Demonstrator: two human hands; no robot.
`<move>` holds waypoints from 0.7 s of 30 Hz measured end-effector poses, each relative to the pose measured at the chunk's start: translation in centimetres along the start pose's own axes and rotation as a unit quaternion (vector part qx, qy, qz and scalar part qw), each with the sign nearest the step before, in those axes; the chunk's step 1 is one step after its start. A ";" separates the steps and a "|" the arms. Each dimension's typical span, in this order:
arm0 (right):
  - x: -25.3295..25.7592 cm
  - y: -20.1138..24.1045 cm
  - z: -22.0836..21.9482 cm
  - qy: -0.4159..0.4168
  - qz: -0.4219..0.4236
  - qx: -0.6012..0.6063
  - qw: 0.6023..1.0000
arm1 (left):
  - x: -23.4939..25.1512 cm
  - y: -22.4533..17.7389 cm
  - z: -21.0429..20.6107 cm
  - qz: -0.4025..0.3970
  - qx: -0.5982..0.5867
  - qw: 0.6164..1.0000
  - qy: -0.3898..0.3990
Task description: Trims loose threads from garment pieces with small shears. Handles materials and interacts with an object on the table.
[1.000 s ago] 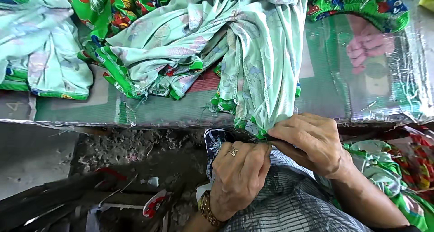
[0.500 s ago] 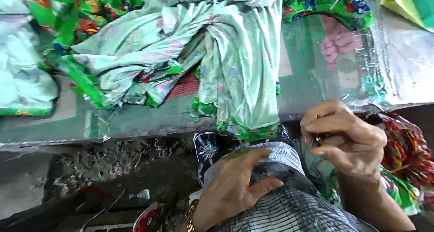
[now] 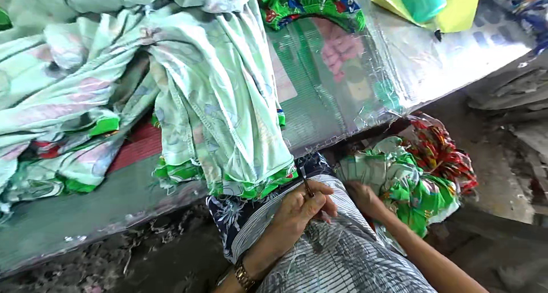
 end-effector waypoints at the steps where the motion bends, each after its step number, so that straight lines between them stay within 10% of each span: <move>1: -0.9 -1.2 -1.6 0.010 -0.024 -0.003 1.000 | 0.0 0.0 0.1 -0.002 -0.003 1.000 -0.001; 9: -4.3 -1.5 -2.8 0.004 -0.046 0.026 0.999 | -0.2 -0.3 0.5 -0.002 -0.014 0.999 0.029; 12: -3.7 1.0 -2.1 -0.032 -0.020 0.030 0.999 | 2.0 0.4 1.5 -0.010 0.166 0.985 0.049; 18: -2.5 1.9 -1.7 -0.022 0.011 0.093 0.995 | 8.3 7.6 4.6 0.074 0.626 0.770 0.097; 21: -2.6 2.1 -1.7 -0.020 0.005 0.136 0.990 | 8.2 7.8 4.2 0.089 0.626 0.767 0.112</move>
Point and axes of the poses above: each hand's wrist, its own x-axis towards the middle knuckle, its own z-axis out of the back of the hand, y = z × x, the point moved 9 cm from there along x, towards the middle knuckle, and after that the axes turned 5 degrees about z, right-handed, at the moved point
